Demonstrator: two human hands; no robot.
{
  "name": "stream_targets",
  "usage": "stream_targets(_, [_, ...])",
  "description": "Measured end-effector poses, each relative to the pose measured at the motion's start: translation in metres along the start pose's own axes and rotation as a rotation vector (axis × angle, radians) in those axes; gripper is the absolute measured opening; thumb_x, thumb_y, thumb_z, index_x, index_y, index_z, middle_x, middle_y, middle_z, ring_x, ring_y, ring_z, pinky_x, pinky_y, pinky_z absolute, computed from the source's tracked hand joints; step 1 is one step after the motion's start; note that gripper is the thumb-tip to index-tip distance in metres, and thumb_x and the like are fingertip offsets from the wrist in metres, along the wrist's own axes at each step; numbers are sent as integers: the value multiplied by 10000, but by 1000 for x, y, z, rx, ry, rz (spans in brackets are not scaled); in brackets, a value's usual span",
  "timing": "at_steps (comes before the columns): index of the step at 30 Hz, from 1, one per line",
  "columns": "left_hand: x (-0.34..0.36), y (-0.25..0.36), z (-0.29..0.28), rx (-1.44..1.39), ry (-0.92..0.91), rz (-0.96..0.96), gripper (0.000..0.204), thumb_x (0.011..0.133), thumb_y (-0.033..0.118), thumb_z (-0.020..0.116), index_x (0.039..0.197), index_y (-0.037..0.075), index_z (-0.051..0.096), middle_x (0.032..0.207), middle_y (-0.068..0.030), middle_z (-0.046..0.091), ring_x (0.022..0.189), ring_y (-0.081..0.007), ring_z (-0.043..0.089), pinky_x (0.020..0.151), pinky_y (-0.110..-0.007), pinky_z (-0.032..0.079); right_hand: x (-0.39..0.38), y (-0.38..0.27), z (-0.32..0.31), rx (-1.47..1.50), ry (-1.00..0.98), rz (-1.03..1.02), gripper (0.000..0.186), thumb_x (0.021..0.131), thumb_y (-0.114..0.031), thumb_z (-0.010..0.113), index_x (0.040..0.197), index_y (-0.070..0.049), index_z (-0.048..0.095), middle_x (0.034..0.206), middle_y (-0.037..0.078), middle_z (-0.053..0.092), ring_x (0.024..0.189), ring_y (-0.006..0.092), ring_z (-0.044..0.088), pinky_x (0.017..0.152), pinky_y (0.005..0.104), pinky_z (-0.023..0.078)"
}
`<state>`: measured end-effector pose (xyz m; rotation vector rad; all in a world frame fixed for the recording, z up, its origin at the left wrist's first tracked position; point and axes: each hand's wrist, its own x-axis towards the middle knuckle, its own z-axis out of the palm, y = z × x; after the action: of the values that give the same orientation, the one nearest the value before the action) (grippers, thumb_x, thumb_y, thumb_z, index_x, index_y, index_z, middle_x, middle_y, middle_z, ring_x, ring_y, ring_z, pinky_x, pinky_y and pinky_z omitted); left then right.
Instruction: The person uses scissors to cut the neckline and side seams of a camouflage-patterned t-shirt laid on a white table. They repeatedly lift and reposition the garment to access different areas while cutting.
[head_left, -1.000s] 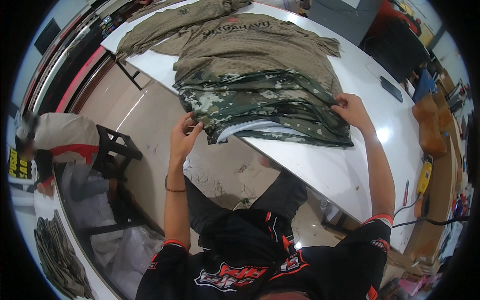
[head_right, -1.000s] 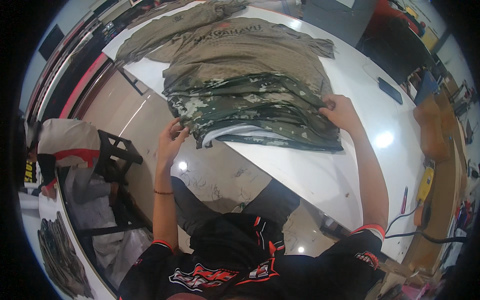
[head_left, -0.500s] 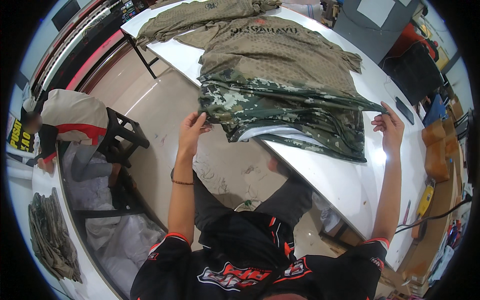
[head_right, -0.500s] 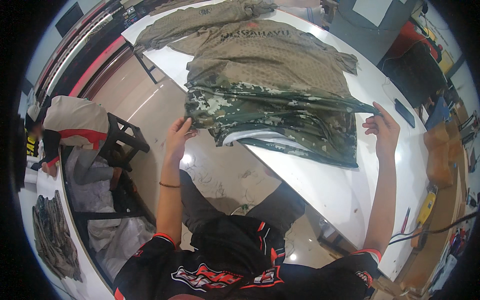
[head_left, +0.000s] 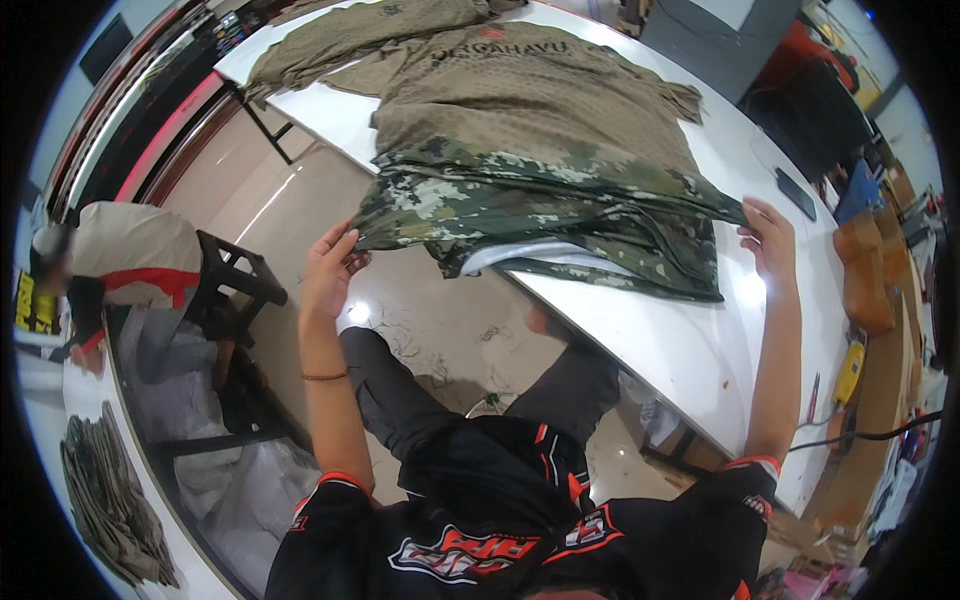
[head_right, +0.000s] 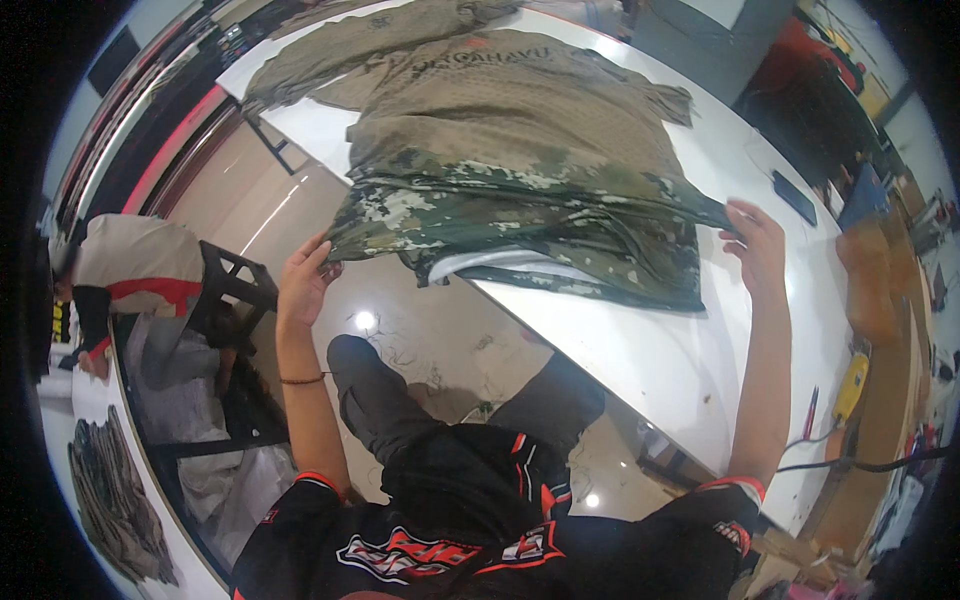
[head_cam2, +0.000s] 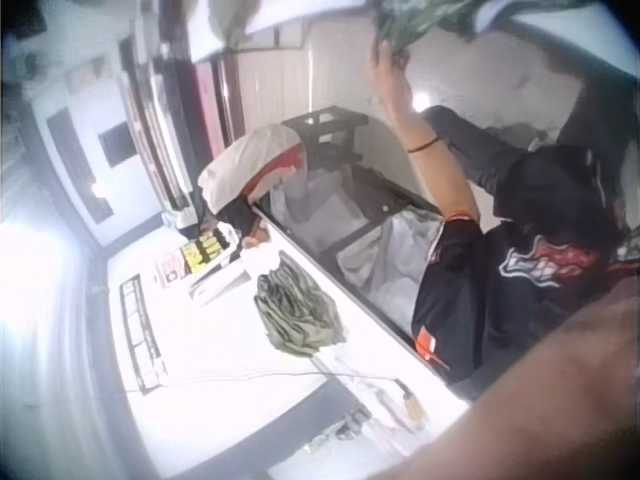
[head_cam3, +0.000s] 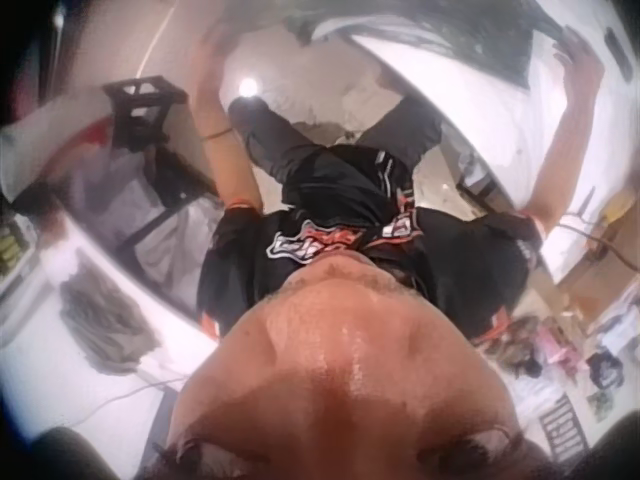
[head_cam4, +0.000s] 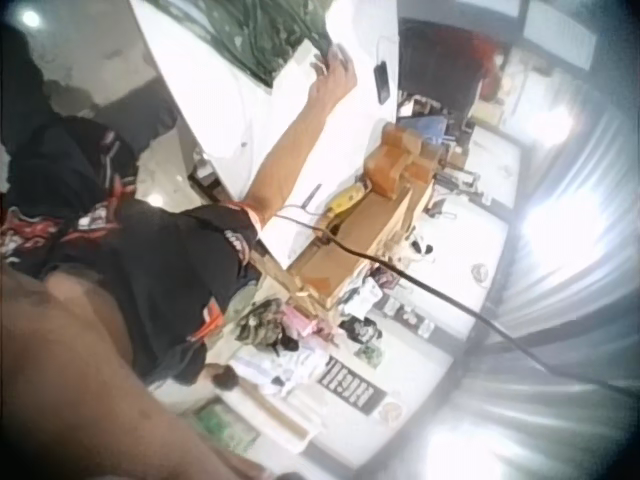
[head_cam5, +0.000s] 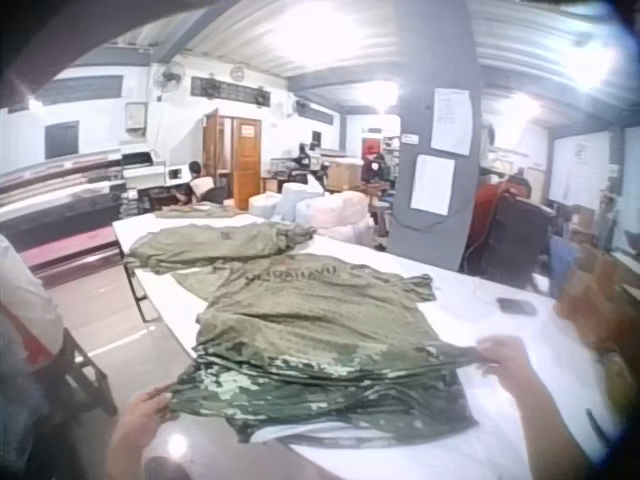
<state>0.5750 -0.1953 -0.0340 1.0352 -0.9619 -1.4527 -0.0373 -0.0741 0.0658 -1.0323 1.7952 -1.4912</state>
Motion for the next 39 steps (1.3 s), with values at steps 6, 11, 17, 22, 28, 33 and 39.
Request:
stream_targets(6, [13, -9, -24, 135, -218, -176, 236, 994, 192, 672, 1151, 17, 685, 945, -19, 706, 772, -107, 641, 762, -266, 542, 3, -11, -12, -116, -212, 166, 345, 880, -144, 672, 1166, 48, 673, 959, 114, 698, 702, 188, 698, 598, 276, 541])
stream_targets(11, [15, 18, 11, 172, -151, -100, 214, 980, 202, 695, 1102, 25, 697, 945, -17, 726, 788, -107, 674, 726, -265, 549, 20, -19, -19, -475, -344, 222, 290, 830, -171, 692, 983, 74, 721, 825, 155, 724, 672, 224, 739, 585, 318, 607])
stream_targets(17, [50, 53, 24, -87, -44, 299, 139, 990, 186, 684, 1063, 70, 701, 1014, -29, 736, 868, -122, 690, 781, -288, 545, 32, -41, 2, 107, -89, -135, 227, 887, -218, 684, 974, -10, 706, 849, 83, 703, 715, 182, 685, 592, 329, 523])
stream_targets(22, [35, 42, 26, -104, -46, 140, 124, 990, 184, 680, 1065, 87, 695, 1001, -14, 734, 863, -116, 686, 771, -280, 537, 0, -34, -6, 60, -154, 206, 235, 885, -257, 705, 982, -43, 697, 815, 38, 637, 696, 164, 633, 578, 313, 456])
stream_targets(28, [23, 6, 4, 103, -71, -49, 133, 975, 204, 699, 1058, 100, 697, 907, 11, 732, 727, -72, 666, 680, -244, 526, -29, -17, 11, -213, -225, 415, 294, 867, -241, 716, 1012, 15, 703, 934, 101, 672, 738, 200, 684, 567, 324, 520])
stream_targets(33, [19, 13, 3, 154, -97, -92, 136, 978, 203, 696, 1046, 86, 701, 906, -1, 735, 712, -77, 666, 649, -223, 514, -28, -19, 26, -482, -267, 363, 305, 865, -221, 711, 1001, 52, 715, 937, 115, 685, 750, 194, 687, 547, 331, 582])
stream_targets(39, [16, 22, 10, 183, -151, -14, 162, 985, 198, 688, 1052, 51, 700, 897, -26, 739, 695, -82, 669, 633, -213, 521, -34, -26, 48, -714, -342, 319, 248, 890, -233, 700, 794, -8, 657, 703, 87, 647, 609, 173, 662, 526, 317, 571])
